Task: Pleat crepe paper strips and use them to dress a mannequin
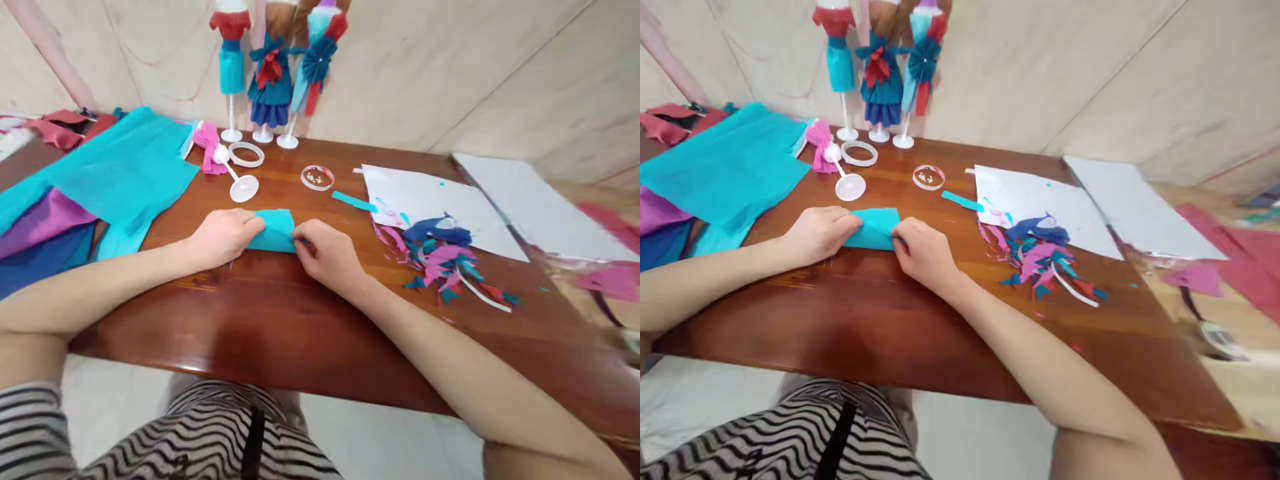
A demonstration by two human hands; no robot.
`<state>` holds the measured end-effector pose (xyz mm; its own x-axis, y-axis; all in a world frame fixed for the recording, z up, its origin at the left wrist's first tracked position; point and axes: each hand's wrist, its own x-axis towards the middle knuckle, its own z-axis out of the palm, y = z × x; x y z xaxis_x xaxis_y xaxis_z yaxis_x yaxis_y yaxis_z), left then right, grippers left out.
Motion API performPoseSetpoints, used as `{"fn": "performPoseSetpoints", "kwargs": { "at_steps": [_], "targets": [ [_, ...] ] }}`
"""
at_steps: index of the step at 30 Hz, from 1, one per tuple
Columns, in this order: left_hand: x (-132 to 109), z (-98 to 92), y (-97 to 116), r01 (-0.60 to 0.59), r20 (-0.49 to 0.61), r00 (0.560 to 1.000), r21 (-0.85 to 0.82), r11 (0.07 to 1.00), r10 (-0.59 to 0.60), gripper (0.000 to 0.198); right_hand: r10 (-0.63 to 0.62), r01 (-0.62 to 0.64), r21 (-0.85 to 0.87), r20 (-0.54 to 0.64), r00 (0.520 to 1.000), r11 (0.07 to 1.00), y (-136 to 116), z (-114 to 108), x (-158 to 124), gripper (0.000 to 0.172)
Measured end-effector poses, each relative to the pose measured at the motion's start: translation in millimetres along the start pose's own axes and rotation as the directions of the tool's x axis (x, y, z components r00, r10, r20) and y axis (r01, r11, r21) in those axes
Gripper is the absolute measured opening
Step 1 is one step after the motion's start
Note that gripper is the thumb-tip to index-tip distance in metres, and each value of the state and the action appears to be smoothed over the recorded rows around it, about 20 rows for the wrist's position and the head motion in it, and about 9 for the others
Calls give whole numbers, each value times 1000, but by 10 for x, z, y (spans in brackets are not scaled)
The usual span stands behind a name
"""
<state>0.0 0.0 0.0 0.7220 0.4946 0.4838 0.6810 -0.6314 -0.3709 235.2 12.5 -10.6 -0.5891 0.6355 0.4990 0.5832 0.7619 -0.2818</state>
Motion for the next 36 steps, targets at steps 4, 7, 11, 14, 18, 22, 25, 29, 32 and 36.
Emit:
{"fn": "performPoseSetpoints", "kwargs": {
  "at_steps": [4,7,11,14,18,22,25,29,32,36],
  "targets": [
    [45,-57,-163,-7,53,999,57,998,4,28,23,-22,-78,2,1000,997,34,-25,248,14],
    [70,-89,-216,-15,21,1000,50,999,14,27,12,-5,-179,39,999,984,-30,-31,395,14],
    [110,-194,-230,47,-41,998,23,999,-46,34,82,-84,-239,-17,996,967,-173,-65,472,17],
    [155,-328,-225,190,-34,980,-111,975,-195,32,81,-99,-187,-103,991,977,-247,-147,479,15],
    [220,-411,-240,409,54,898,-469,783,-436,23,101,-125,-119,-187,977,985,-231,-255,477,12],
    [194,-305,-267,543,249,823,-609,579,-510,19,150,-175,-114,-200,968,978,-104,-273,444,13],
    [77,-244,-239,513,488,837,-544,664,-248,10,197,-218,-97,-194,961,971,-26,-246,414,14],
    [-153,-351,-276,357,619,783,-358,863,-67,9,175,-194,-88,-187,967,977,-34,-169,390,14],
    [-302,-477,-458,345,725,683,-210,915,-92,13,92,-109,-97,-166,982,989,-89,-80,366,15],
    [-349,-546,-591,492,704,612,16,870,-359,18,-30,18,-143,-83,996,990,-151,41,302,17]
  ]
}}
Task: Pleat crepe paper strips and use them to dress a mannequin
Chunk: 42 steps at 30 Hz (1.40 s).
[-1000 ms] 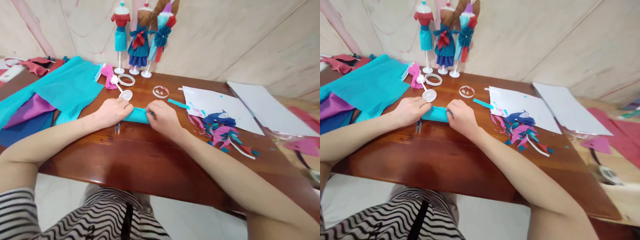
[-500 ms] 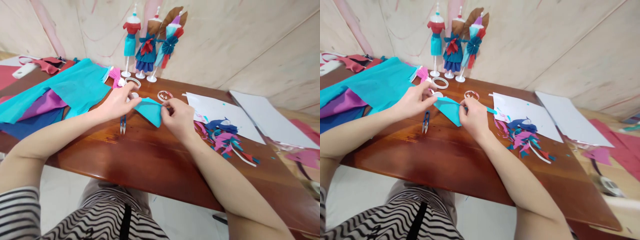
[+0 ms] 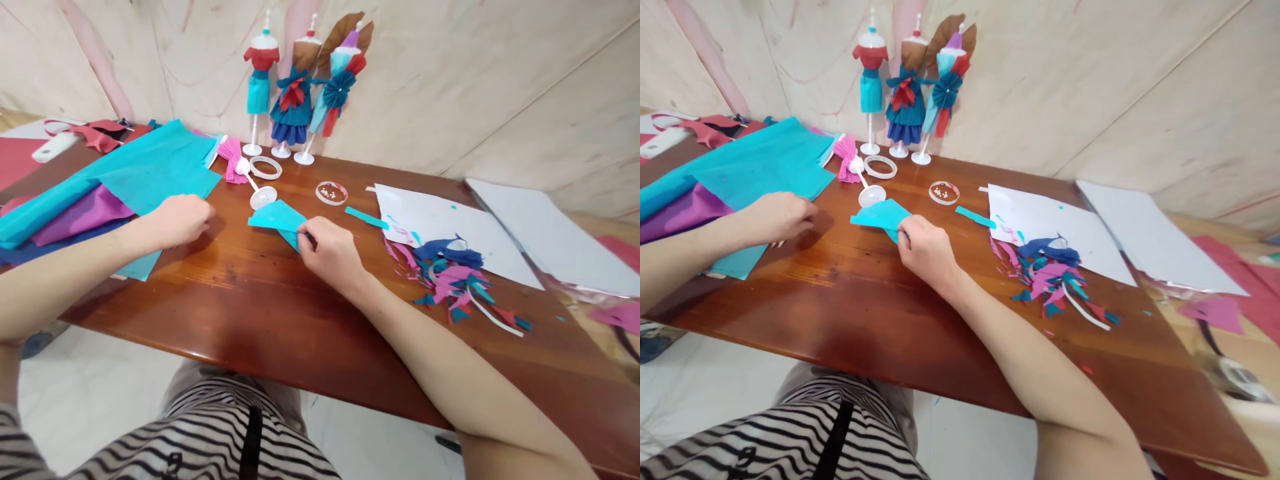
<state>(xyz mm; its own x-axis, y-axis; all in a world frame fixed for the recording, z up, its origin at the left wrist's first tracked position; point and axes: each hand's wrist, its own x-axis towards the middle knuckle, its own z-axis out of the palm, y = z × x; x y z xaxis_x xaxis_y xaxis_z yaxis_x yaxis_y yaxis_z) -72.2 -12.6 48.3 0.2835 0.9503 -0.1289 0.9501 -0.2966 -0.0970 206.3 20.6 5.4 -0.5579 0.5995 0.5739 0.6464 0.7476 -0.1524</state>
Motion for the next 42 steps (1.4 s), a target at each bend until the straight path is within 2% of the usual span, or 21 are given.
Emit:
{"fn": "performPoseSetpoints", "kwargs": {
  "at_steps": [1,2,4,5,6,8,9,13,15,18,21,23,27,30,32,35,42],
  "targets": [
    [-3,-3,40,-25,-95,995,-51,998,21,19,-21,21,-11,18,1000,1000,-15,18,-21,17],
    [-7,-1,108,-106,-200,976,-107,989,83,28,-34,34,-19,31,999,999,-29,29,-41,18],
    [-13,16,291,-336,-337,900,-135,932,275,57,-43,44,-20,40,998,999,-55,30,-73,18],
    [-9,27,384,-385,-384,867,-109,916,319,64,-41,42,-11,39,998,999,-66,19,-82,18],
    [2,39,463,-404,-424,841,-76,912,337,62,-37,37,2,41,998,999,-77,2,-87,18],
    [54,59,556,-405,-468,816,-40,914,341,32,-19,17,35,67,998,999,-94,-44,-83,17],
    [92,65,569,-401,-466,819,-48,915,335,20,-7,3,48,90,996,999,-101,-70,-76,17],
    [252,78,512,-370,-381,884,-220,903,270,22,33,-30,-17,179,983,999,-113,-139,-43,19],
    [289,101,509,-352,-372,902,-335,874,220,20,32,-17,-77,197,980,997,-109,-145,-32,21],
    [285,176,569,-391,-438,874,-383,837,208,24,12,4,-85,195,981,996,-92,-128,-24,18],
    [276,276,626,-439,-516,810,-221,871,278,16,-7,3,22,170,985,1000,-64,-90,-22,15],
    [288,335,631,-441,-534,790,-152,885,301,20,0,-20,124,160,987,992,-43,-57,-25,16],
    [323,406,594,-447,-526,801,-205,871,288,23,36,-70,244,140,989,967,-3,7,-32,14],
    [331,417,568,-459,-501,822,-302,835,271,21,72,-118,257,182,981,959,20,22,-28,10],
    [329,412,560,-453,-486,838,-369,812,246,20,92,-151,265,221,971,952,29,13,-21,14],
    [322,399,560,-426,-481,856,-449,785,189,18,92,-157,262,244,965,952,37,-15,-6,12],
    [304,397,556,-381,-482,870,-525,761,103,18,107,-175,272,247,963,946,49,-40,14,14]
  ]
}}
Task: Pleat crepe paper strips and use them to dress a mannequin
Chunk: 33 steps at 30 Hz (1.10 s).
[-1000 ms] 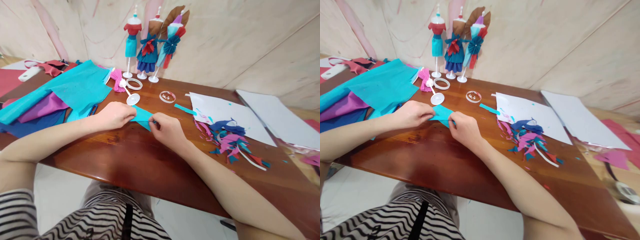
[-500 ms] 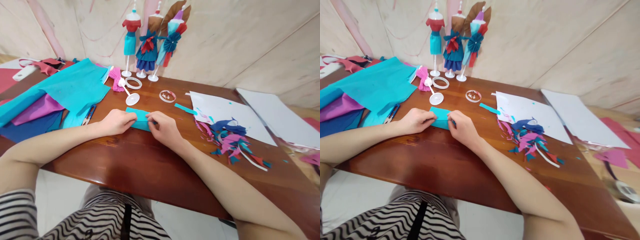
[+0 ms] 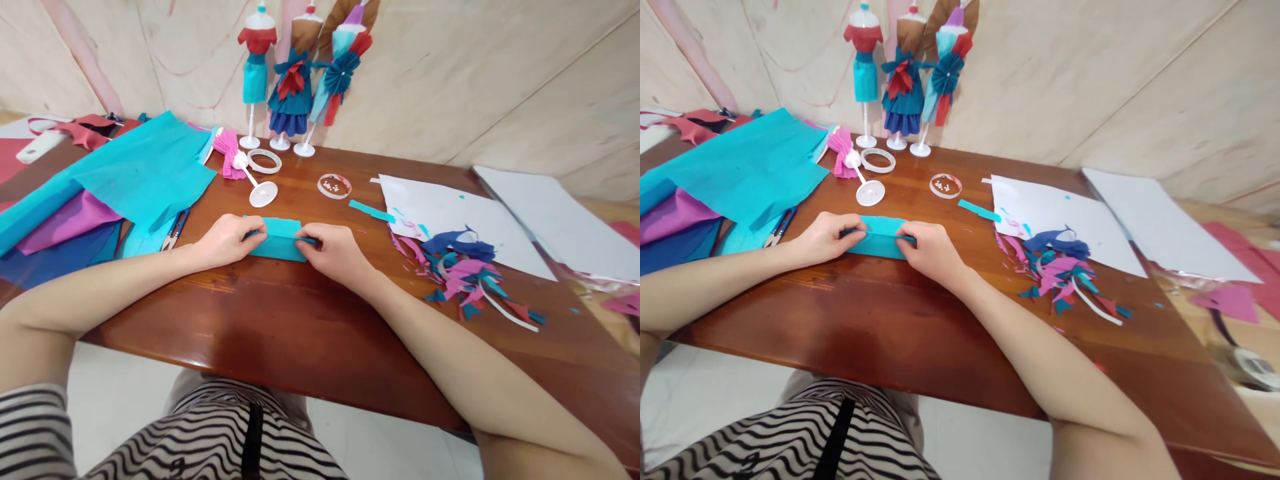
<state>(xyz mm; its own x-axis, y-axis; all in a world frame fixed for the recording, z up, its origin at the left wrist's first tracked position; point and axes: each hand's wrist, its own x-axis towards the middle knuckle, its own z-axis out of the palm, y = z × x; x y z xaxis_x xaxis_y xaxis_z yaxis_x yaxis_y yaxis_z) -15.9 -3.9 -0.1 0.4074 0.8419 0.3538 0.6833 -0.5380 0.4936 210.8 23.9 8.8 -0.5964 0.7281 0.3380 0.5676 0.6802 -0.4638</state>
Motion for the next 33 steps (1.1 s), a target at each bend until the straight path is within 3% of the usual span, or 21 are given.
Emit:
{"fn": "performPoseSetpoints", "kwargs": {
  "at_steps": [6,9,13,16,21,25,30,33],
  "targets": [
    [-5,-49,-24,-23,15,1000,31,999,23,19,34,-34,-10,30,999,999,1,-31,-11,12],
    [-13,-137,10,-83,129,989,102,991,70,19,-2,14,-85,147,989,996,-55,-101,-12,10],
    [-44,-244,73,-239,346,924,190,952,163,17,-69,157,-208,377,924,965,-194,-211,-27,15],
    [-65,-265,97,-309,406,892,225,924,199,17,-58,214,-305,450,891,928,-295,-250,-61,17],
    [-56,-261,99,-230,426,893,153,961,146,12,-58,254,-330,505,861,909,-365,-248,-114,17],
    [-53,-260,105,-160,500,859,51,986,113,11,-39,242,-305,548,836,921,-358,-247,-123,16],
    [-55,-231,105,-151,489,863,14,988,125,12,-39,212,-269,532,846,940,-379,-243,-120,14],
    [-43,-217,84,-130,462,881,23,991,105,11,15,208,-378,510,860,902,-408,-212,-114,15]
  ]
}}
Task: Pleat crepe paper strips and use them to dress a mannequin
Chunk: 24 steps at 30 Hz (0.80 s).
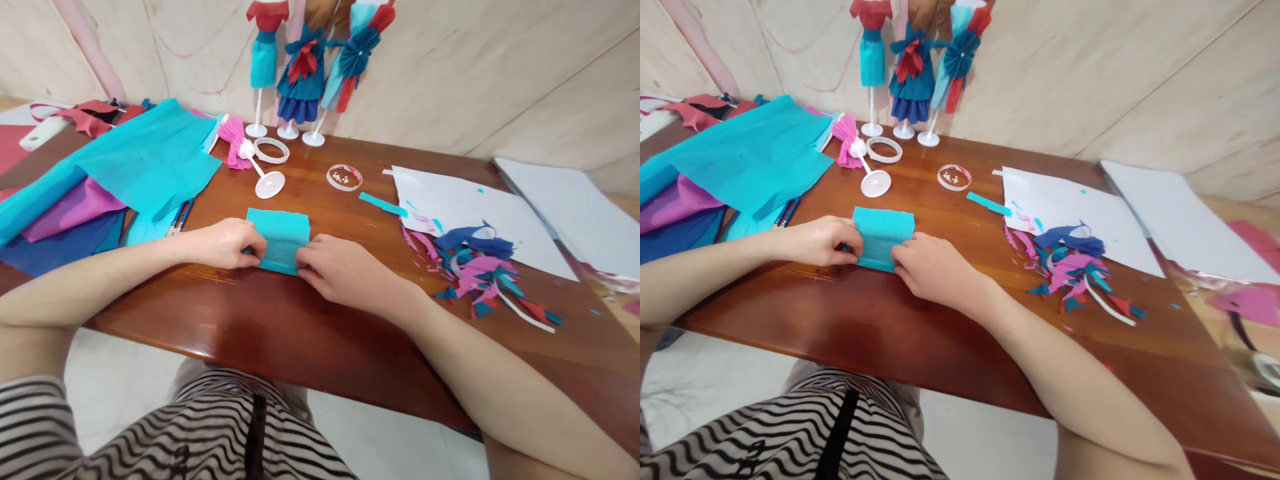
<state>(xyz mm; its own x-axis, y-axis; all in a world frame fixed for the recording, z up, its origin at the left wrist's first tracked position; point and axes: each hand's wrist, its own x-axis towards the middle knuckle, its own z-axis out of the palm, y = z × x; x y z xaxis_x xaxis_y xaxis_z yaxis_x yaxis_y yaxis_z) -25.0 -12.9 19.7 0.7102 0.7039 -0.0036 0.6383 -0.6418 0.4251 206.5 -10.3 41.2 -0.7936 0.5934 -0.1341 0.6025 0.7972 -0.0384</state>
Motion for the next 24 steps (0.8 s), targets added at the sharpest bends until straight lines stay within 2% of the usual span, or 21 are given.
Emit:
{"fn": "performPoseSetpoints", "kwargs": {
  "at_steps": [5,9,15,17,20,24],
  "targets": [
    [-5,11,-25,-36,-75,996,11,999,37,13,28,-27,-122,4,1000,992,-35,10,36,23],
    [-38,29,-5,-115,-99,986,152,982,131,16,14,-5,-164,53,999,987,-70,-23,26,23],
    [-89,74,69,-236,-12,960,500,833,279,20,-33,62,-232,127,991,971,-135,-12,-11,25],
    [-103,75,92,-269,29,953,547,793,303,20,-47,80,-244,135,990,967,-145,9,-12,26],
    [-115,53,109,-265,69,958,583,768,278,21,-55,93,-258,153,987,962,-145,26,-2,26],
    [-108,3,75,-258,42,955,603,755,294,21,-48,84,-254,143,989,964,-128,16,5,23]
  ]
}}
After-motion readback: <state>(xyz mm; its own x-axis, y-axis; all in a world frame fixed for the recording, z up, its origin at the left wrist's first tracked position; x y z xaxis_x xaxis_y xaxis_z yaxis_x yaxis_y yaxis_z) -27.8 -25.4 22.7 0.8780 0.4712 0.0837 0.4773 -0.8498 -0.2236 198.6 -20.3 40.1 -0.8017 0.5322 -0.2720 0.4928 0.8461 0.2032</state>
